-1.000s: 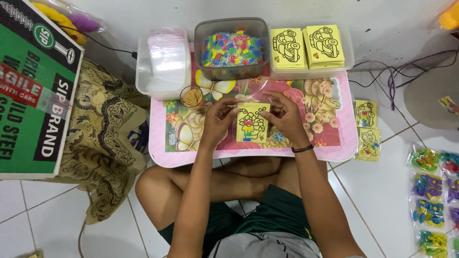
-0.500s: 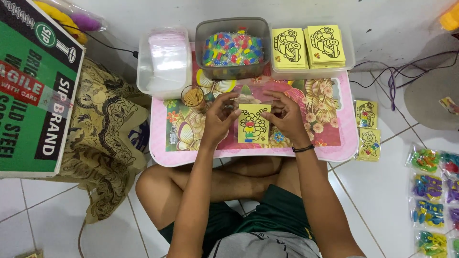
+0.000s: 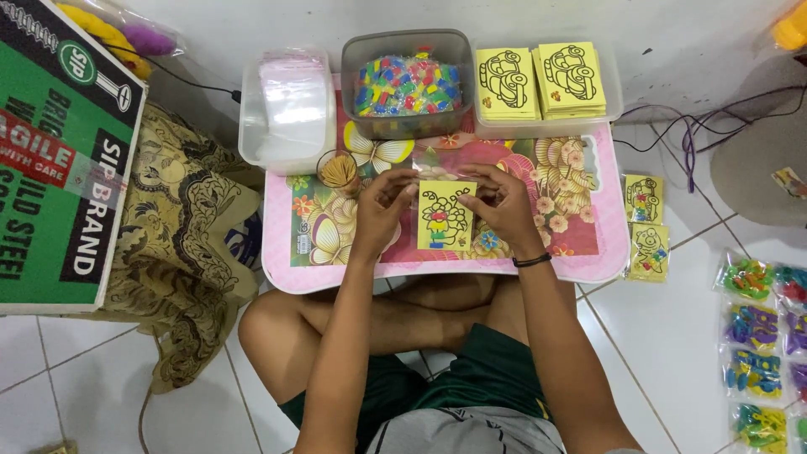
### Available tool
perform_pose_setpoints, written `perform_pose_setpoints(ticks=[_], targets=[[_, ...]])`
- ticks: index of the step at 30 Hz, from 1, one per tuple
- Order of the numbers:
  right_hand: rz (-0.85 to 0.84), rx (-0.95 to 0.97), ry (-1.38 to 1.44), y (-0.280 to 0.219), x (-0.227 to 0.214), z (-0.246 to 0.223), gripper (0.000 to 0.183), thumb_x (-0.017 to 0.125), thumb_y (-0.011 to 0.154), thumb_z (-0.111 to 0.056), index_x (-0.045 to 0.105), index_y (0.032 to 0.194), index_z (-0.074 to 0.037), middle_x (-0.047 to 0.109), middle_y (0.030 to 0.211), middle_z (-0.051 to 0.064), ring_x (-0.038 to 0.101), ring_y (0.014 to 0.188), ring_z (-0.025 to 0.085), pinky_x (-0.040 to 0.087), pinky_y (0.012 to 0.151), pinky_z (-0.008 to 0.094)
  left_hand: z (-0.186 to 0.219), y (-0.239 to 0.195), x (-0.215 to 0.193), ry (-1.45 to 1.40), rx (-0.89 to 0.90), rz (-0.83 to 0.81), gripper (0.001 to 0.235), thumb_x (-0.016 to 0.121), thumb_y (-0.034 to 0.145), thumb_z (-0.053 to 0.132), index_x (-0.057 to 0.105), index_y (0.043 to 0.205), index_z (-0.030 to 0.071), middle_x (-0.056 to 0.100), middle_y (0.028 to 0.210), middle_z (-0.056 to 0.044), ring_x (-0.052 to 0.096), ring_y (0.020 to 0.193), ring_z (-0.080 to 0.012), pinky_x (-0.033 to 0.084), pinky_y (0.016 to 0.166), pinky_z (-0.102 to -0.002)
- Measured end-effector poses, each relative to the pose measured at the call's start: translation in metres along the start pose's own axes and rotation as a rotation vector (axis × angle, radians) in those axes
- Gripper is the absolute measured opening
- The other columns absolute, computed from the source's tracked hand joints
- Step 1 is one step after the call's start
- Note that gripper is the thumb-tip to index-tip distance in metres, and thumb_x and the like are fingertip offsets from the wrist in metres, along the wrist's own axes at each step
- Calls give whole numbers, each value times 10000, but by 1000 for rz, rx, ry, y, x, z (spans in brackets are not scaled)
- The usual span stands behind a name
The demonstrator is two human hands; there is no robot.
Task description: The person decorates small yellow cards by applying multi-colored adhesive dots onto printed designs including a fish and a car, then places the finished items into small plastic bags.
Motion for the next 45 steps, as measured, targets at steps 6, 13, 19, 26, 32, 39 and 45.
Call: perform_pose_setpoints(ticks=[6, 13, 19, 26, 32, 39, 45], targets=[[4, 10, -39, 3, 0, 3, 341, 849, 833, -84, 759, 1161, -52, 737, 879, 87, 561, 681, 61, 472, 625, 189, 4, -3, 2, 29, 24, 52, 204, 715, 969, 84, 754, 1165, 43, 773, 1011, -134, 684, 893, -133, 588, 806, -326], [38, -86, -139, 8, -14, 30, 174, 851, 849, -61, 772, 985, 13, 660, 829, 128, 573, 655, 97, 484, 565, 221, 7, -4, 2, 39, 32, 71, 172, 759, 940, 92, 769, 1100, 30, 774, 936, -110, 665, 832, -115, 583, 756, -301], [47, -189, -174, 9, -15, 30, 233, 866, 867, -158, 742, 917, 33, 610, 1121, 155, 559, 807, 144, 499, 656, 284, 4, 1, 1, 69, 31, 40, 103, 728, 956, 87, 759, 1050, 61, 745, 888, -60, 638, 817, -99, 577, 743, -295], [63, -72, -35, 8, -14, 23, 142, 791, 936, -99, 702, 955, 10, 532, 585, 43, 475, 513, 53, 376, 485, 206, 7, -1, 3, 106, 33, -19, 132, 637, 1011, 97, 710, 1102, 36, 696, 893, -81, 617, 878, -142, 540, 811, -339], [84, -72, -34, 8, -17, 30, 141, 761, 971, -113, 684, 944, 2, 512, 547, 37, 420, 498, 37, 325, 483, 200, 16, -4, 7, 90, 13, -110, 327, 635, 1023, 141, 624, 1337, 48, 717, 883, -87, 580, 823, -130, 499, 796, -318], [88, -55, -57, 5, -16, 27, 127, 757, 971, -104, 684, 974, 0, 563, 567, 51, 428, 504, 44, 348, 506, 208, 11, -2, 5, 278, -58, -82, 116, 711, 980, 210, 771, 978, 110, 725, 698, -49, 630, 692, -93, 521, 695, -277], [37, -79, 21, 3, -10, 9, 367, 717, 942, -67, 575, 1279, -36, 631, 718, 74, 466, 604, 70, 376, 582, 213, 18, -1, 4, 290, -35, -34, 130, 669, 990, 153, 755, 922, 83, 712, 683, -65, 611, 712, -107, 519, 708, -306]])
Point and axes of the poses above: each hand's wrist, its own y-axis towards the middle knuckle, its own x-axis out of the palm, z = x × y, the point moved 3 cm from there along y, towards the middle knuckle
